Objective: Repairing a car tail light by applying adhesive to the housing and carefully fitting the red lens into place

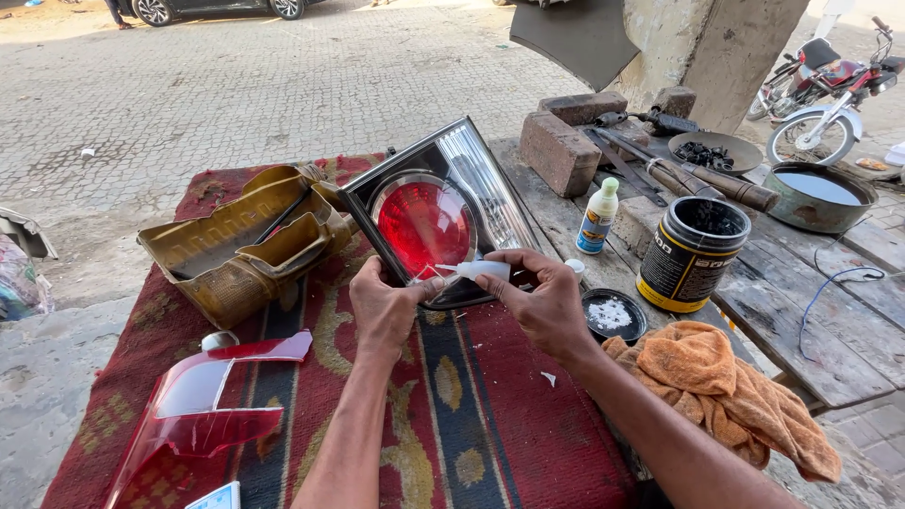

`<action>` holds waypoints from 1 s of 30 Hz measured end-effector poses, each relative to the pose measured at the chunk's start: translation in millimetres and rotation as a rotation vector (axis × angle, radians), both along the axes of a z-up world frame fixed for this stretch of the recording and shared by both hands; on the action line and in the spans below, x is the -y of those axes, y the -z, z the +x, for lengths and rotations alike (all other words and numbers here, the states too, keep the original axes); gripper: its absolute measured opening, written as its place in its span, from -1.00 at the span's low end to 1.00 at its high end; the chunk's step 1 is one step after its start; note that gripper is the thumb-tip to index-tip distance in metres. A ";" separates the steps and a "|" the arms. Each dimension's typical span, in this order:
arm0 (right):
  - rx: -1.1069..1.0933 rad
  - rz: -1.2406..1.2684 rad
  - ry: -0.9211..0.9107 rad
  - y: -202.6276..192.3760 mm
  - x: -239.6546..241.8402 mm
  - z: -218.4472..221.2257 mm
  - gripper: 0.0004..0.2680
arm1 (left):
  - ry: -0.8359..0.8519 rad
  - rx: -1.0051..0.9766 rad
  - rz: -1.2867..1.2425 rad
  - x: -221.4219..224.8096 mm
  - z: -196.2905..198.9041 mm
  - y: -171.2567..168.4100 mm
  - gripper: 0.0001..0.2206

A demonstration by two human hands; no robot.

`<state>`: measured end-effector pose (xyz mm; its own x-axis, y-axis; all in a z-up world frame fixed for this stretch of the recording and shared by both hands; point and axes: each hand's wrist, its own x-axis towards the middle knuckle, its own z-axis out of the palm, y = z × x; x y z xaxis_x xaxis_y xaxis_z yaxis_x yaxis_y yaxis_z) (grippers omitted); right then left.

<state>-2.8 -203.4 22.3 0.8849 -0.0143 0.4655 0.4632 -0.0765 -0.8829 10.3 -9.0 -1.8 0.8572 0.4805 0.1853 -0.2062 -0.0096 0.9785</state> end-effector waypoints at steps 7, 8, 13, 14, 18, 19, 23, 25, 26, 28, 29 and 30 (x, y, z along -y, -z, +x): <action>0.041 -0.023 -0.017 1.9 0.7 0.7 -0.80 | -0.009 -0.001 0.017 -0.3 0.3 0.5 -0.53; 0.043 -0.029 -0.020 0.7 0.8 -0.3 -0.80 | -0.008 -0.001 0.012 -0.2 0.5 1.1 -0.52; 0.067 -0.048 -0.021 1.0 0.6 -0.5 -0.80 | -0.004 -0.006 0.007 0.9 -2.4 -1.7 -0.52; 0.071 -0.048 -0.026 0.7 0.0 -0.5 -0.81 | -0.002 -0.008 0.009 1.3 -3.3 -2.9 -0.52; 0.061 -0.050 -0.033 -1.1 -1.5 -1.5 -0.81 | 0.000 -0.005 -0.006 0.6 -1.9 -1.3 -0.52; 0.062 -0.049 -0.040 -0.8 -1.5 -0.9 -0.80 | -0.002 -0.004 0.002 0.6 -2.3 -2.1 -0.52; 0.062 -0.061 -0.033 2.4 -0.2 1.7 -0.80 | -0.001 0.001 0.003 0.4 -3.4 -2.2 -0.52; 0.060 -0.061 -0.039 0.0 -1.3 -0.7 -0.80 | -0.003 0.000 0.011 0.0 -3.4 -2.4 -0.52; 0.059 -0.061 -0.044 -0.9 -1.4 -2.0 -0.80 | -0.004 -0.001 0.017 0.3 -3.4 -2.2 -0.52; 0.048 -0.057 -0.046 -0.3 -0.6 -1.6 -0.80 | 0.000 0.001 0.006 0.1 -1.6 -0.1 -0.52; 0.038 -0.053 -0.049 -0.2 -0.4 -1.4 -0.80 | 0.004 0.003 -0.005 -0.3 -0.7 0.6 -0.52; 0.038 -0.053 -0.049 -0.1 -0.7 -0.9 -0.80 | 0.004 0.003 -0.004 -0.5 -1.3 -0.4 -0.52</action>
